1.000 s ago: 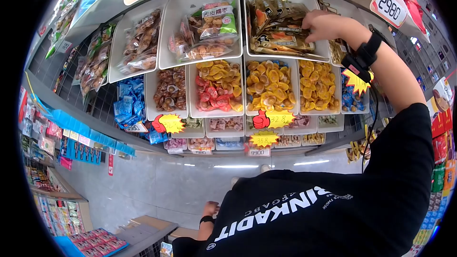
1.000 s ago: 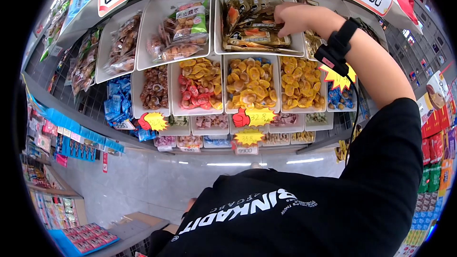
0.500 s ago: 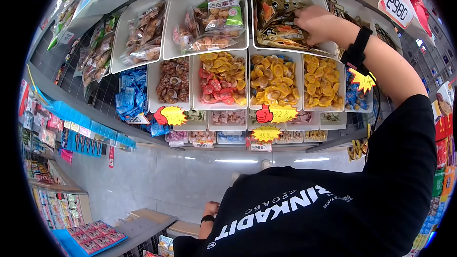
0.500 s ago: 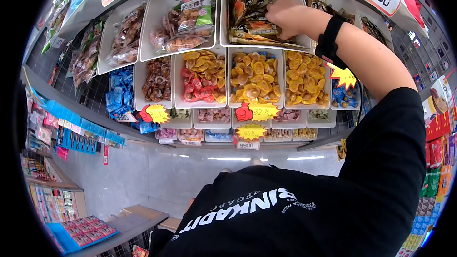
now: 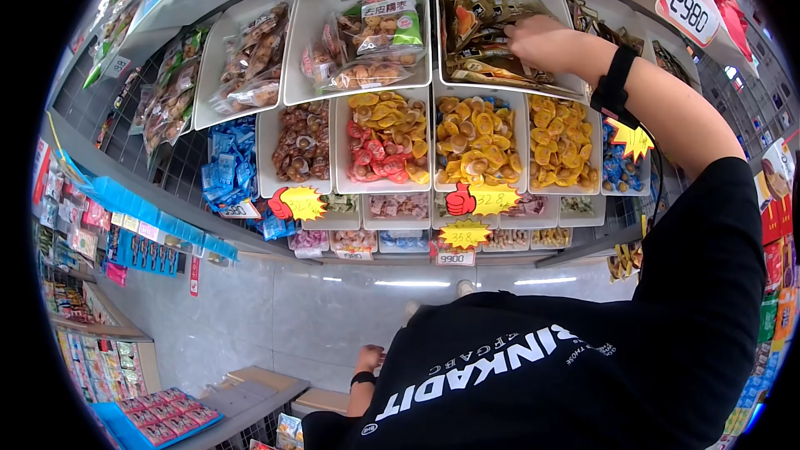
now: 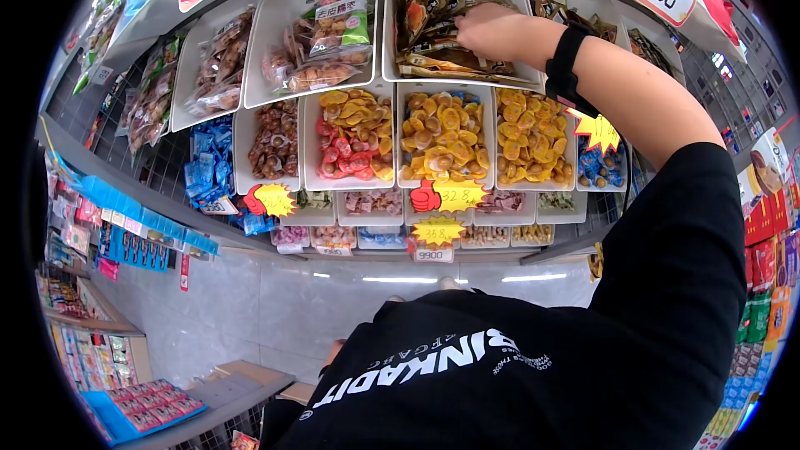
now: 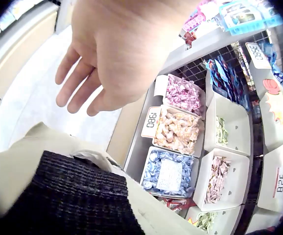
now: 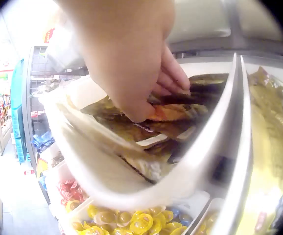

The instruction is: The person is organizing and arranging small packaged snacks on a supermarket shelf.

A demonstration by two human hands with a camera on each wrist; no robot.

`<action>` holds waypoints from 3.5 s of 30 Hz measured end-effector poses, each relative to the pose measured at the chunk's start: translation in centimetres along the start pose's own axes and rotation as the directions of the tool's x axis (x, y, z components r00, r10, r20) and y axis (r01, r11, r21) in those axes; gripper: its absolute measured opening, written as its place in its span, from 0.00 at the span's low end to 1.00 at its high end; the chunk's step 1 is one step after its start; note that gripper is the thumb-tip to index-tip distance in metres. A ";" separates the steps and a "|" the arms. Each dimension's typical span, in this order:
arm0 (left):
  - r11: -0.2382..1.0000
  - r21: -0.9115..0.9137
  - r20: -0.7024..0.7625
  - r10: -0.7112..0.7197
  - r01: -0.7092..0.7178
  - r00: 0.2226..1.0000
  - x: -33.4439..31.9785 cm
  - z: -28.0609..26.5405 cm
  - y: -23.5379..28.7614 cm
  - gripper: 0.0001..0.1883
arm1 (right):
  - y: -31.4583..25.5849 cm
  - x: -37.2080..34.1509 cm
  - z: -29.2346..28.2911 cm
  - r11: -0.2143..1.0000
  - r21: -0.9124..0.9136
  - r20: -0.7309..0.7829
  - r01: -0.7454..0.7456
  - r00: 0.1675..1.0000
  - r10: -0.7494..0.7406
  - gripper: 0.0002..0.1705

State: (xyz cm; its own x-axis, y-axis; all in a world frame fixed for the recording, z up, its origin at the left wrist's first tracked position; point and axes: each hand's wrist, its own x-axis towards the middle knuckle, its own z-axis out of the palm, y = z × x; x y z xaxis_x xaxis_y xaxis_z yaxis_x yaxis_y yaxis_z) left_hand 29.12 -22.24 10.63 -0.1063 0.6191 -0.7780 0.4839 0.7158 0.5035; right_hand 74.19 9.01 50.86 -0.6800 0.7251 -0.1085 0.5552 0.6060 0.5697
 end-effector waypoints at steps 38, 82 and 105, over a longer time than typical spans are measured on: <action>0.992 0.105 0.082 -0.084 0.075 0.993 -0.7 -0.6 1.2 0.13 | 3.1 -6.3 0.3 -0.084 0.987 0.152 -0.133 0.659 0.736 0.18; -0.215 0.528 0.216 0.970 -0.821 -0.115 -14.3 -4.9 56.2 0.21 | 1.5 -2.6 -3.5 0.700 0.712 -0.557 0.055 0.652 0.514 0.10; -0.137 0.592 0.221 0.975 -0.794 -0.004 -12.8 -3.6 60.4 0.19 | -3.5 -0.7 -1.8 0.726 0.558 -0.133 -0.402 0.821 0.556 0.20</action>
State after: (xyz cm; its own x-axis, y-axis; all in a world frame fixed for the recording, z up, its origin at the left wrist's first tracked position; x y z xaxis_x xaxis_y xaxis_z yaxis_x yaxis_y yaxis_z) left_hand 56.54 14.29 52.33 0.6642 0.6244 0.4109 0.5323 -0.7811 0.3266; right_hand 71.91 5.78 50.44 -0.3129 0.8884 0.3358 0.9435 0.3313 0.0025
